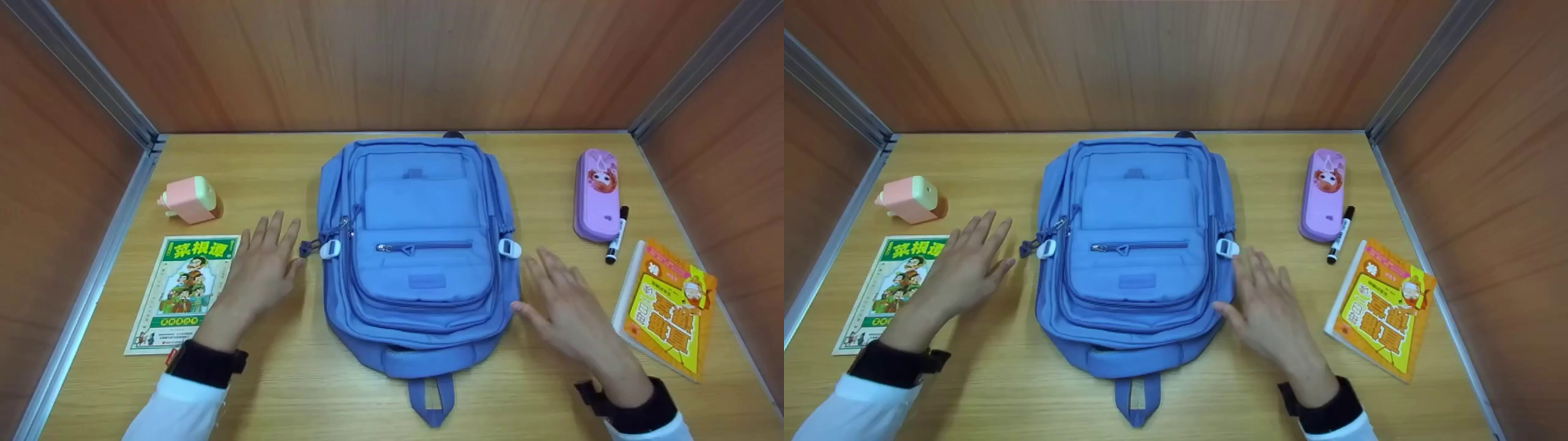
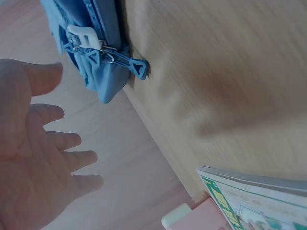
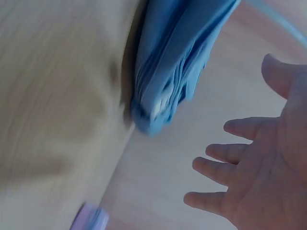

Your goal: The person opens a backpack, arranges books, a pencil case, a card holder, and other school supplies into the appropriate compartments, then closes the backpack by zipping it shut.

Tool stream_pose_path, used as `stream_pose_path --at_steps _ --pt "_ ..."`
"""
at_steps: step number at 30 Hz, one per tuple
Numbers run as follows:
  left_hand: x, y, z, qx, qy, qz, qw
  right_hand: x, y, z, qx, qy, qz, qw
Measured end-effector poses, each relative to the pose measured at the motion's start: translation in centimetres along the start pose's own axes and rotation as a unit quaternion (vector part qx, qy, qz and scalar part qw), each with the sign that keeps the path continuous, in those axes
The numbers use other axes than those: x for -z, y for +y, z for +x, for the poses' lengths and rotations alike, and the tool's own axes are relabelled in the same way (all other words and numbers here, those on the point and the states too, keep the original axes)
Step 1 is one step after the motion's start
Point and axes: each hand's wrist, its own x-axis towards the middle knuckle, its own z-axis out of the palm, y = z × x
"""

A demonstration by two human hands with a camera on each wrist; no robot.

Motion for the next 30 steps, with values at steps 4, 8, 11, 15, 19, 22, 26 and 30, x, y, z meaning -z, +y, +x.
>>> stream_pose_path --at_steps 4,8,11,15,19,22,26,30 --pt "0.1 0.0 1.8 -0.013 -0.017 0.003 0.9998 -0.9 -2.2 0.0 0.039 -0.007 0.026 0.9989" --pt "0.2 0.1 3.9 -0.020 -0.031 0.005 0.9993 -1.7 -4.8 -0.2 0.099 -0.005 0.037 0.9944" --pt "0.0 0.2 5.5 -0.030 -0.033 0.007 0.9990 -2.2 -6.8 -0.1 0.147 -0.007 0.026 0.9887" --pt "-0.6 0.6 7.3 -0.058 -0.036 0.013 0.9976 -2.8 -9.3 0.2 0.200 -0.020 0.007 0.9795" --pt "-1.3 1.1 8.5 -0.083 -0.042 0.032 0.9951 -3.7 -11.4 0.4 0.251 -0.041 -0.013 0.9670" --pt "-1.7 1.3 9.1 -0.095 -0.042 0.050 0.9934 -4.5 -12.3 0.6 0.276 -0.059 -0.026 0.9590" --pt "-1.9 1.0 9.7 -0.109 -0.028 0.072 0.9911 -5.4 -12.7 0.9 0.294 -0.056 -0.042 0.9533" --pt "-2.0 0.4 10.1 -0.122 -0.005 0.082 0.9892 -5.7 -12.4 1.2 0.303 -0.019 -0.033 0.9523"
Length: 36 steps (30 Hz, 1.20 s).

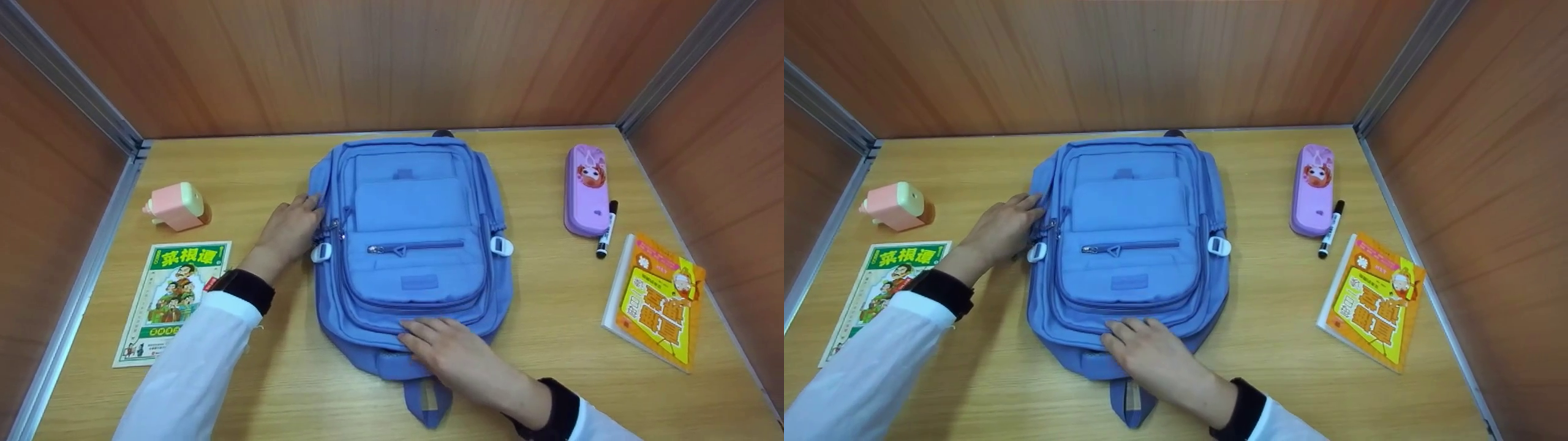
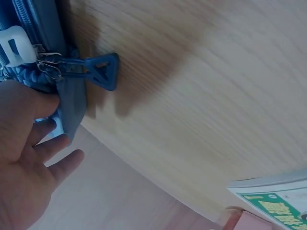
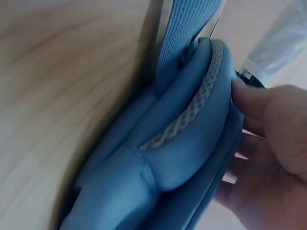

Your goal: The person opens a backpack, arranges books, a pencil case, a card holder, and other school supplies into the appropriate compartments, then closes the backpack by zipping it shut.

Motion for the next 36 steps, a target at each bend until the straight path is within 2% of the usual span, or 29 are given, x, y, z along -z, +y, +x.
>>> stream_pose_path --at_steps 2,6,12,18,26,36 --pt "-0.1 -0.2 -0.1 -0.006 0.014 0.004 0.9999 0.1 0.4 -0.2 0.002 0.018 0.006 0.9998" --pt "-0.3 -0.6 -1.0 -0.013 0.036 0.011 0.9992 0.1 1.1 -0.6 0.019 0.052 0.022 0.9982" --pt "-0.3 -0.1 -2.8 -0.037 0.052 0.023 0.9977 0.6 2.7 -1.9 0.037 0.100 0.044 0.9933" --pt "-0.6 0.9 -4.6 -0.062 0.058 0.042 0.9955 1.7 4.8 -3.6 -0.008 0.083 0.059 0.9947" --pt "-0.9 2.5 -6.7 -0.079 0.069 0.037 0.9938 2.9 7.2 -4.7 -0.074 0.065 0.084 0.9916" --pt "-0.9 4.5 -8.0 -0.106 0.087 0.069 0.9881 3.6 9.7 -5.0 -0.115 0.058 0.091 0.9875"
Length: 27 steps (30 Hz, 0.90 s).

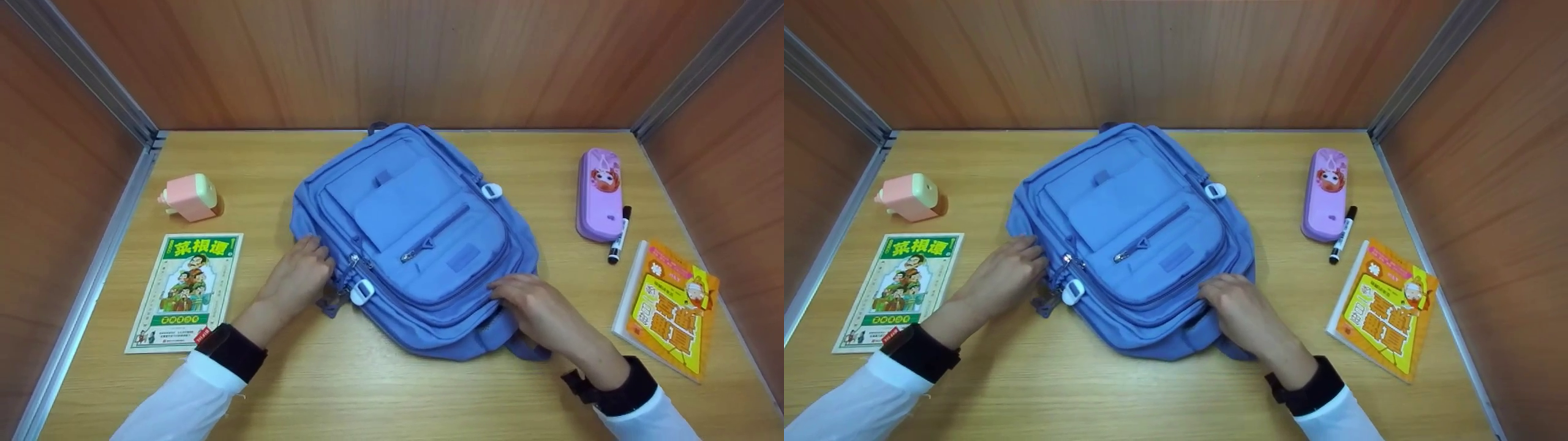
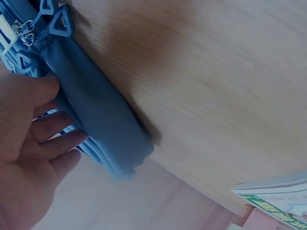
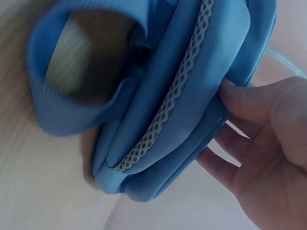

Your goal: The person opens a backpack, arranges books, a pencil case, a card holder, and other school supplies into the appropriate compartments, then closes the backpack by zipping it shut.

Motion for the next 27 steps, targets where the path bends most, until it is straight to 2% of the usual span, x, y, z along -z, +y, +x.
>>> stream_pose_path --at_steps 6,12,14,18,23,27 --pt "0.0 1.1 -0.2 -0.021 0.015 0.011 0.9996 0.5 1.2 0.4 -0.023 -0.005 -0.003 0.9997" --pt "-0.1 2.0 -0.4 0.015 0.031 -0.078 0.9964 0.2 1.9 0.7 -0.019 0.044 -0.048 0.9977" --pt "-0.1 2.3 -0.4 0.030 0.031 -0.096 0.9945 0.0 1.5 0.5 -0.018 0.057 -0.065 0.9961" --pt "0.0 2.9 -0.4 0.043 0.031 -0.099 0.9937 -0.5 -0.3 -0.1 -0.013 0.059 -0.065 0.9961" --pt "-0.2 3.7 -0.4 0.042 0.044 -0.084 0.9946 -1.4 -2.5 -0.6 0.033 0.044 -0.048 0.9973" --pt "-0.3 4.5 -0.5 0.042 0.053 -0.073 0.9950 -2.0 -2.9 -0.3 0.058 0.040 -0.055 0.9960"
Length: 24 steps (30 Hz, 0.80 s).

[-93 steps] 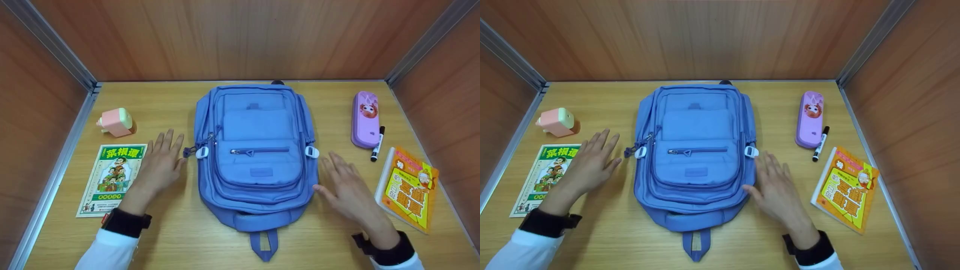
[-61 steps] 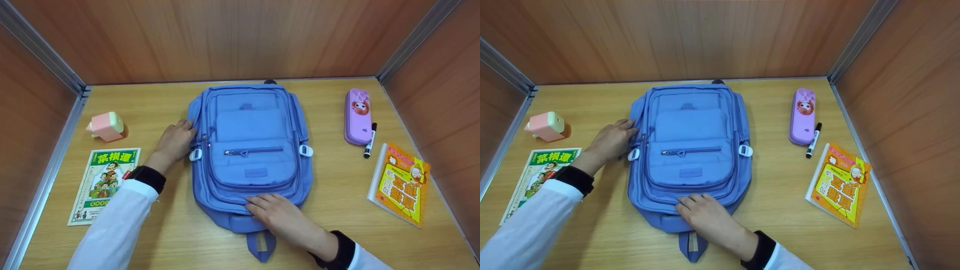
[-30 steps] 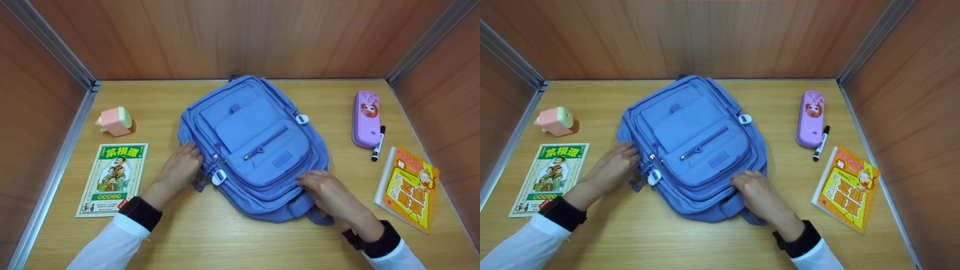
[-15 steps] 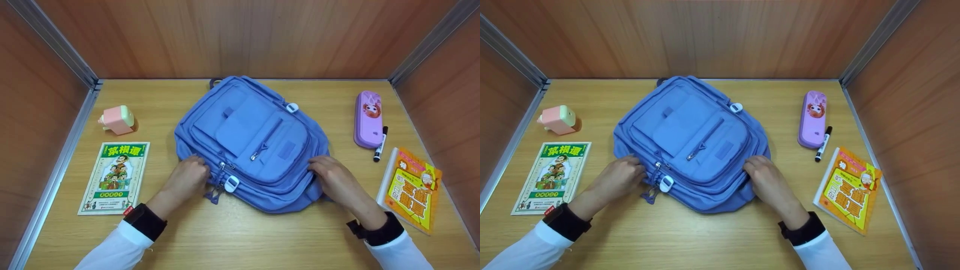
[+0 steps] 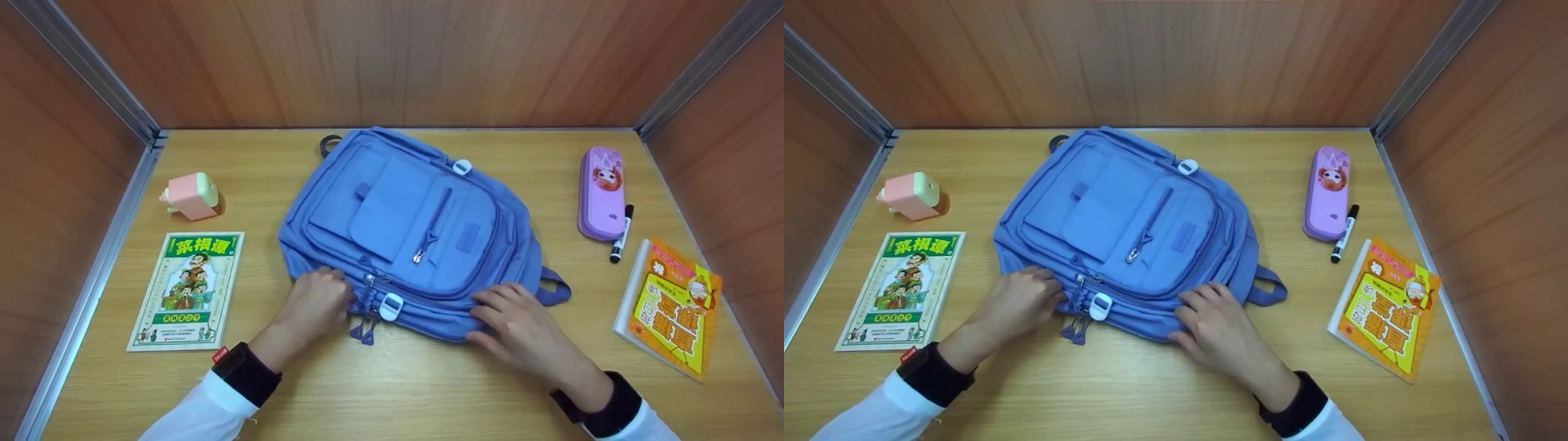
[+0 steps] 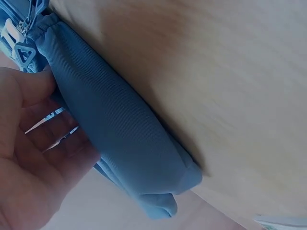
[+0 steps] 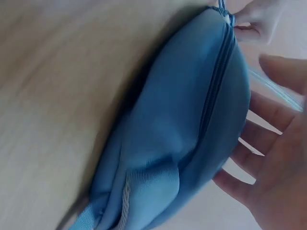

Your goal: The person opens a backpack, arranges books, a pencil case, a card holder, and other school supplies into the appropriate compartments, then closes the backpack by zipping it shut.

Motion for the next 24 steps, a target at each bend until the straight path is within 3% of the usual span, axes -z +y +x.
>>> stream_pose_path --at_steps 10,18,24 --pt "-0.7 1.8 -0.8 -0.005 0.041 0.039 0.9984 -0.6 2.1 1.0 0.006 0.027 -0.029 0.9992" --pt "-0.7 2.9 -0.8 0.013 0.018 0.051 0.9985 -0.7 3.5 2.1 -0.026 0.017 -0.013 0.9994" --pt "-0.9 3.3 -0.5 0.022 0.023 0.043 0.9986 -0.8 4.3 2.8 -0.043 0.014 -0.015 0.9989"
